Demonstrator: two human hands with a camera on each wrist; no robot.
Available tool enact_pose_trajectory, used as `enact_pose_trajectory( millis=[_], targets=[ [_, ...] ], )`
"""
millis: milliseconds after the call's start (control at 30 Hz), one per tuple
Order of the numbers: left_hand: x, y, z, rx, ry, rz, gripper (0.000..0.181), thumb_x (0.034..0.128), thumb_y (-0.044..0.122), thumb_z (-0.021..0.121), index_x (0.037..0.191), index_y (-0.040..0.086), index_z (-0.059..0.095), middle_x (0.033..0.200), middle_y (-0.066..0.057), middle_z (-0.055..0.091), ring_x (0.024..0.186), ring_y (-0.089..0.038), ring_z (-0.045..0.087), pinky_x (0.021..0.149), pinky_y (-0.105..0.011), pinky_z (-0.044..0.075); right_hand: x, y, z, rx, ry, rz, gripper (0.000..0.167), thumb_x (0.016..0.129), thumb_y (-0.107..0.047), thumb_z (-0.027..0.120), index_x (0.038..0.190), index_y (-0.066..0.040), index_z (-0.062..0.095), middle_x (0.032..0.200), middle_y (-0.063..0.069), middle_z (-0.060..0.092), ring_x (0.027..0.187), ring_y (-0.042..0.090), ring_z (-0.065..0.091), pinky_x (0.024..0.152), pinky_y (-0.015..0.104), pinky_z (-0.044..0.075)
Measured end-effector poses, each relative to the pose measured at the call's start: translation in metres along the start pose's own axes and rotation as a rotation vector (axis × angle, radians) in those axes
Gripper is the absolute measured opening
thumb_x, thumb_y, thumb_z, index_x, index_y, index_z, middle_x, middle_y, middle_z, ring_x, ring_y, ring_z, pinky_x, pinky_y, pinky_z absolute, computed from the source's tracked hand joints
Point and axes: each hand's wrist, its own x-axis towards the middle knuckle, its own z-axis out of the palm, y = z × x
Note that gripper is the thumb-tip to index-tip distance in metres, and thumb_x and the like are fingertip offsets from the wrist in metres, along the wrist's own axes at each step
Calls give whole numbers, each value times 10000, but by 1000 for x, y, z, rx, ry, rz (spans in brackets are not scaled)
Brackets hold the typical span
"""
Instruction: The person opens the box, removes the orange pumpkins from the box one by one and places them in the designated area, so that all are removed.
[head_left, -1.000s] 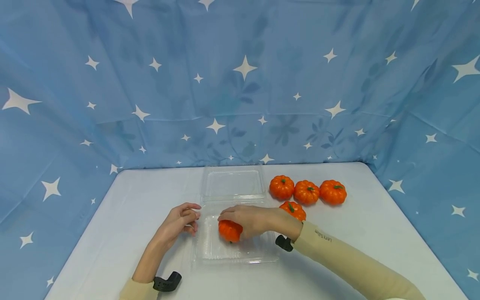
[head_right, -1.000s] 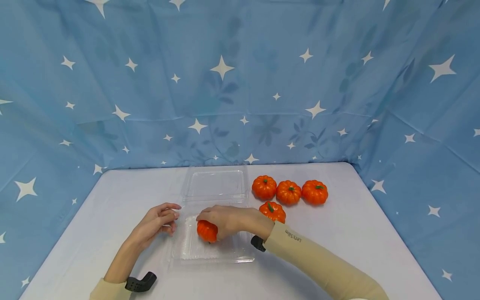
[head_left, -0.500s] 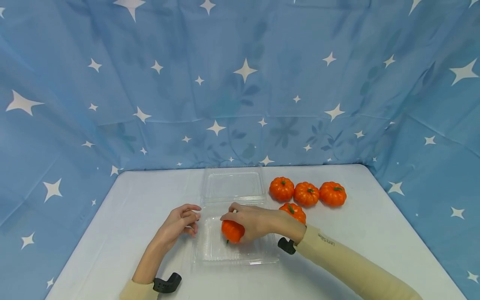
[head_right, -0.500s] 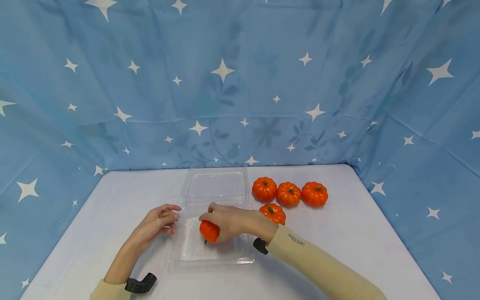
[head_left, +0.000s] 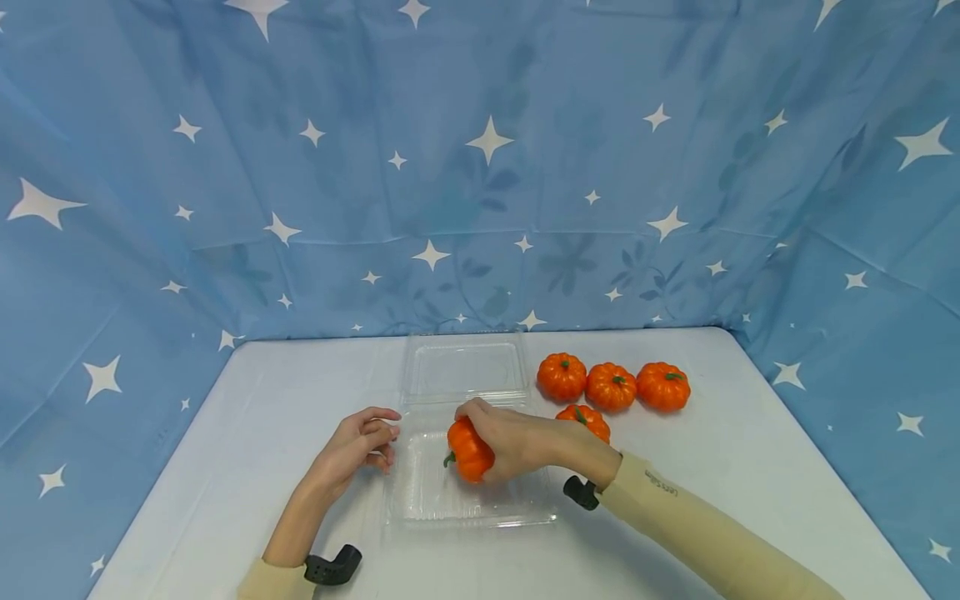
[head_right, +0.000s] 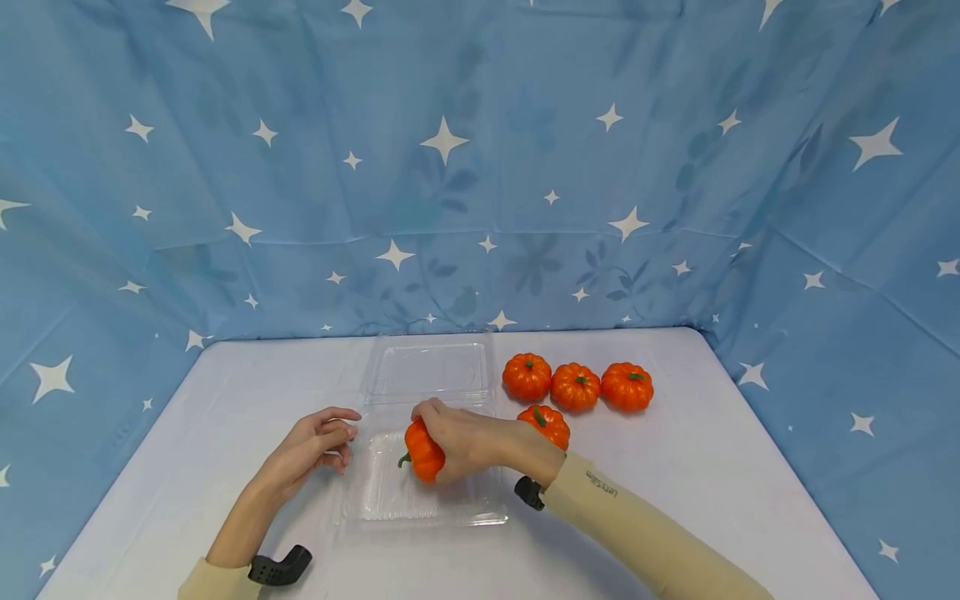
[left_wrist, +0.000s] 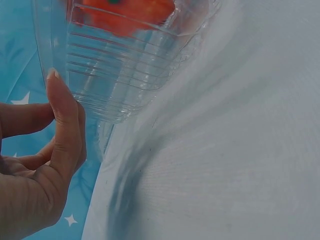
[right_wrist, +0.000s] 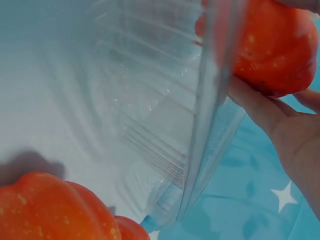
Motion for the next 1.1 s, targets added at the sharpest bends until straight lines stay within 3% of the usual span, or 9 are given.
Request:
enact_pose_trajectory(
  millis=[133, 333, 533, 800, 1100],
  targets=[
    [0, 0, -1, -2, 3, -1, 440, 1026, 100, 581, 1398, -98, 454, 883, -125, 632, 656, -157, 610, 580, -293, 572, -2, 1, 0, -15, 3, -38, 891, 810, -206, 859, 1517, -118, 323, 1347, 33, 451, 1164, 189, 586, 1019, 306, 533],
    [-2, 0, -2, 3, 0, 6, 447, 1023, 96, 583, 1397, -108, 446, 877, -116, 633, 661, -160, 606, 579, -291, 571, -4, 8, 2, 0, 29, -96, 767, 809, -255, 867, 1437, -119, 446, 1363, 21, 515, 1192, 180, 586, 1018, 311, 533],
    [-1, -1, -3, -1, 2, 5, 439, 1025, 89, 572, 1398, -106, 448, 879, -113, 633, 663, -160, 611, 582, -294, 575, -7, 14, 4, 47, 43, -83, 790, 807, -261, 872, 1456, -111, 448, 1396, 22, 587, 1263, 172, 573, 1102, 363, 489],
    [-2, 0, -5, -6, 0, 6, 443, 1025, 90, 571, 1400, -108, 443, 872, -111, 627, 660, -156, 611, 581, -297, 572, -13, 18, 2, 141, 71, -76, 761, 810, -236, 843, 1427, -103, 418, 1352, 15, 614, 1220, 137, 591, 1090, 331, 495],
    [-1, -1, -2, -7, -15, 18, 462, 1023, 114, 602, 1391, -114, 443, 861, -99, 618, 660, -155, 612, 584, -299, 575, -29, 24, 1, 187, 154, -49, 764, 827, -352, 845, 1435, -115, 447, 1354, 6, 649, 1241, 170, 615, 1079, 422, 513]
  ],
)
